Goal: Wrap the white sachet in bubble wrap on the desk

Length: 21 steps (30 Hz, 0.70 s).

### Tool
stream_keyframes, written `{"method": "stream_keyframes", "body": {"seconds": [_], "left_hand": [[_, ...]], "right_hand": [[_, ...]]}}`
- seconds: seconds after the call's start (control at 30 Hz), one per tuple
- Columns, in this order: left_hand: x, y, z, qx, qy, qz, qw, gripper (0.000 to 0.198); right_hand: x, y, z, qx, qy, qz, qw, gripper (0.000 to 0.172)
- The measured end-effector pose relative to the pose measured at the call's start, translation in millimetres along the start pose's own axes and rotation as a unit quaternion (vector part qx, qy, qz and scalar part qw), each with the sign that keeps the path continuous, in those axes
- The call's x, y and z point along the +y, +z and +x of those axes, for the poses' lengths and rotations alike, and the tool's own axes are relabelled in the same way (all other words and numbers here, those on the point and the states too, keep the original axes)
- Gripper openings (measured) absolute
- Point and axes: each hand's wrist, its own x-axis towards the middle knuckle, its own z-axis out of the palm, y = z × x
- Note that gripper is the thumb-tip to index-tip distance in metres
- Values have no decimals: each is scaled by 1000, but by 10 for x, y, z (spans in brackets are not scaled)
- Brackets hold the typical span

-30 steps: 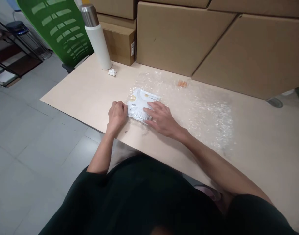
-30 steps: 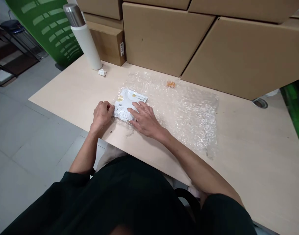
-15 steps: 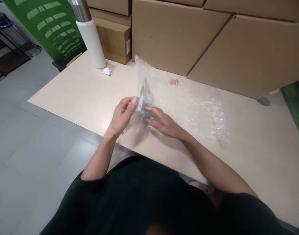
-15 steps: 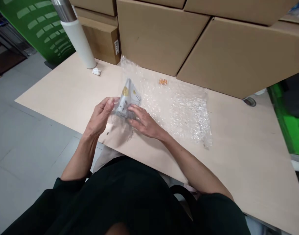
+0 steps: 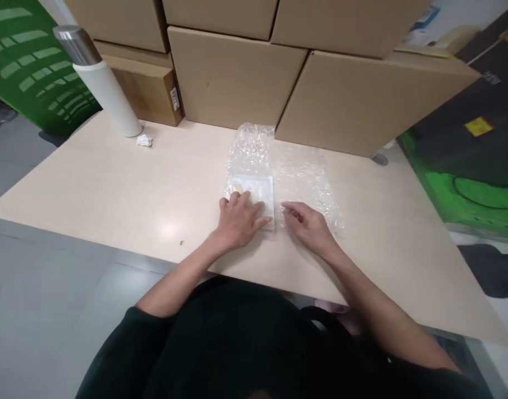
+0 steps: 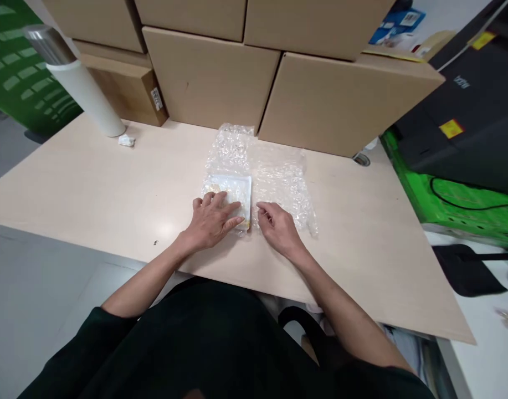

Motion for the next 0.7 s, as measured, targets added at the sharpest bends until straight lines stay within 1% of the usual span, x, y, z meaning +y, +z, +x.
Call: {"method": "stream_keyframes", "body": {"seconds": [0.03,0.07,0.17,0.23,0.3,0.33,0.4,0.43,0.5,0.53,0.57,0.6,0.63,0.7], "left_hand": [[-3,20,13,3,2,7,1000,37],[-12,31,17,2,4,11,1000,37],[-102,28,-23,-1,-7,0,1000,37],[-226,13,-77,29,-41,-24,998,47],[-383,0,-128,78,-81,-78,991,66],[-459,-7,-145,103,-102,-121,982,75],[-575,-25,-152,135,-152,-233,951,88],[-604,-38,-142,142,-179,-300,926,91],[-596,-76,-99,146,-222,-437,859,90],[-560,-98,-70,148,-230,-495,825,87],[-508,-121,-38,152,-225,-537,798,81],[-445,-140,-5,160,-213,-562,783,75],[-374,-155,28,165,-194,-570,781,69],[-225,-162,95,166,-155,-552,802,60]], "right_hand": [[22,24,34,21,-41,-34,998,33],[38,66,74,21,-83,-55,995,35],[64,246,195,-43,-183,-91,978,43],[75,350,243,-66,-209,-116,969,47],[84,401,257,-70,-208,-132,967,50],[84,408,255,-69,-202,-133,968,51],[70,398,242,-73,-190,-124,971,53],[52,388,235,-77,-185,-114,973,54],[-5,366,222,-84,-176,-90,977,55],[-39,354,215,-86,-172,-76,978,55],[-72,340,208,-87,-166,-64,980,56],[-101,321,199,-88,-157,-51,982,56],[-120,296,190,-90,-146,-37,985,58],[-120,225,165,-101,-112,3,989,60]]}}
